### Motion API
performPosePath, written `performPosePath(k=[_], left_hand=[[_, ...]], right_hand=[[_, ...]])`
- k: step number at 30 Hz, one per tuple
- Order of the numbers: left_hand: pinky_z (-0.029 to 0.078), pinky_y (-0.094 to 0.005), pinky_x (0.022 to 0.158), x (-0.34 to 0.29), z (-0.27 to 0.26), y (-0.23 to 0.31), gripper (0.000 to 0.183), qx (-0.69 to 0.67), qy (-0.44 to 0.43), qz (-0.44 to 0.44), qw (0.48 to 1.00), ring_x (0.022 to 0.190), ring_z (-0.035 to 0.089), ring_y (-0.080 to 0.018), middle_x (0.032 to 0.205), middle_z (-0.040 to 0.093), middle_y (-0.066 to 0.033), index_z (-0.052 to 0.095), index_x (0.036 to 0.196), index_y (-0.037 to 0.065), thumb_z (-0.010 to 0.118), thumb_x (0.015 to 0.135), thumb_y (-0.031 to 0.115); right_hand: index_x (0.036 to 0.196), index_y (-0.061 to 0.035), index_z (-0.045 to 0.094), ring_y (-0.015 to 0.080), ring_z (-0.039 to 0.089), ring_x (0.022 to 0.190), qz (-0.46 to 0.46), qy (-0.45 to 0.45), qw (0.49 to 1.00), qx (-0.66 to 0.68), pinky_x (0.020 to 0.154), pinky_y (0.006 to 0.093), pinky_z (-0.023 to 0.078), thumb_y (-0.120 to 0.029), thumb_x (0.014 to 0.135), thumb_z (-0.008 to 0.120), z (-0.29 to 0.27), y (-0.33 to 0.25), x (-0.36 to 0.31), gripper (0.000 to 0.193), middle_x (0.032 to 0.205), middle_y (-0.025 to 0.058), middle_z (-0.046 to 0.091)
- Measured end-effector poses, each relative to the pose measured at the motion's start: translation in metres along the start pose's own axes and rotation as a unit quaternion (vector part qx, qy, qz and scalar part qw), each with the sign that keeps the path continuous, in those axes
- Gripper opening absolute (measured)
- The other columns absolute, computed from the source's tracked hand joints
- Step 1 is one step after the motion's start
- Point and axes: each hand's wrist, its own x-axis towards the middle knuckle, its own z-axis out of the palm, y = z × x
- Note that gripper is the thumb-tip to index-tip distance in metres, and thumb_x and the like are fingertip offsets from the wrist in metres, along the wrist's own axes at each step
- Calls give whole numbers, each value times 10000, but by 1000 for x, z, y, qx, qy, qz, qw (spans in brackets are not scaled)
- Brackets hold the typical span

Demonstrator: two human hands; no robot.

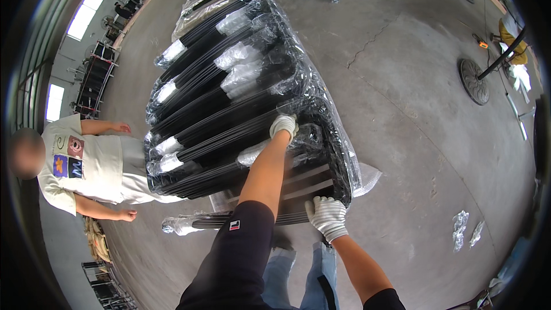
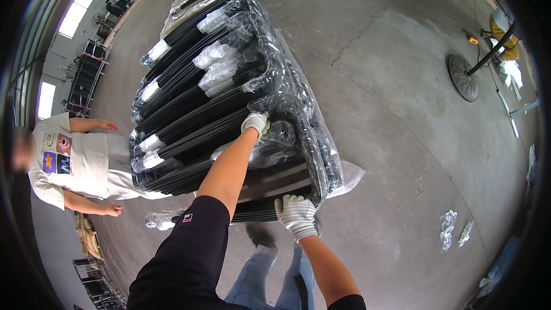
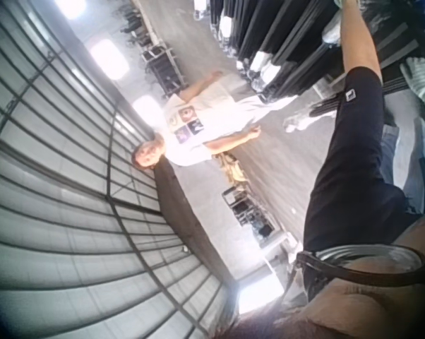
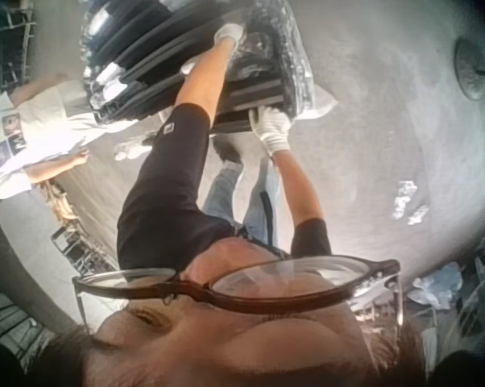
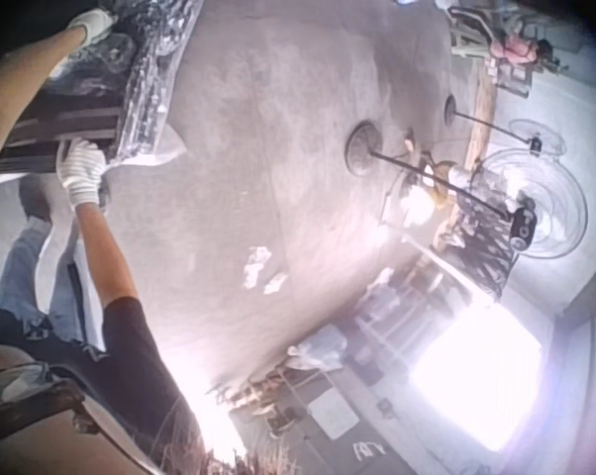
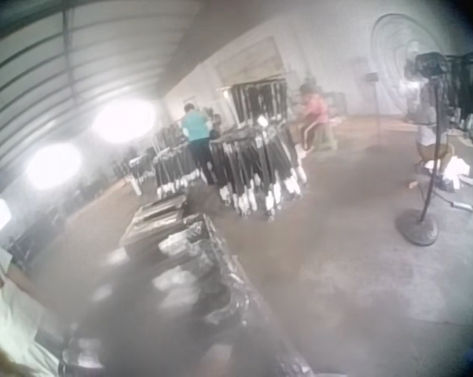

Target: The person wraps stacks of black metal frames in clear plastic wrap, working with another person to secure the wrap around the bundle.

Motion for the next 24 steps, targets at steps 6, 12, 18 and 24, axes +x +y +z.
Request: performPosePath(k=[6, 12, 18, 24], left_hand=[[278, -242, 367, 11, -13, 1, 130, -9, -28, -51, 998, 467, 463, -95, 764, 619, -21, 625, 824, 200, 566, 831, 315], [557, -248, 648, 0, -28, 7, 152, -472, -82, -171, 861, 863, 605, -267, 972, 596, -142, 533, 966, -46, 513, 819, -11], [528, -302, 696, -53, -51, -24, 315, -402, 152, 74, 900, 776, 570, -213, 906, 566, -80, 511, 1005, 21, 526, 713, -96], [290, -368, 995, -93, -51, 47, 791, 503, 127, 584, 624, 1179, 357, -285, 1248, 385, -154, 259, 1283, 53, 707, 664, 260]], right_hand=[[668, -75, 553, 264, 575, 591, 3, 2, 1000, 1, 540, 406, 452, -327, 791, 502, -3, -1, 1, 284, 625, 95, 579], [667, -74, 543, 252, 562, 599, 2, -4, 1000, 12, 533, 394, 451, -306, 774, 524, 0, 1, 2, 256, 627, 89, 569], [700, -70, 556, 278, 576, 625, 37, -40, 998, 18, 569, 411, 449, -315, 803, 481, 0, 10, 4, 276, 661, 114, 585], [648, -78, 540, 254, 554, 571, 0, 18, 1000, -3, 510, 394, 445, -306, 770, 519, 4, 3, 1, 260, 612, 94, 564]])
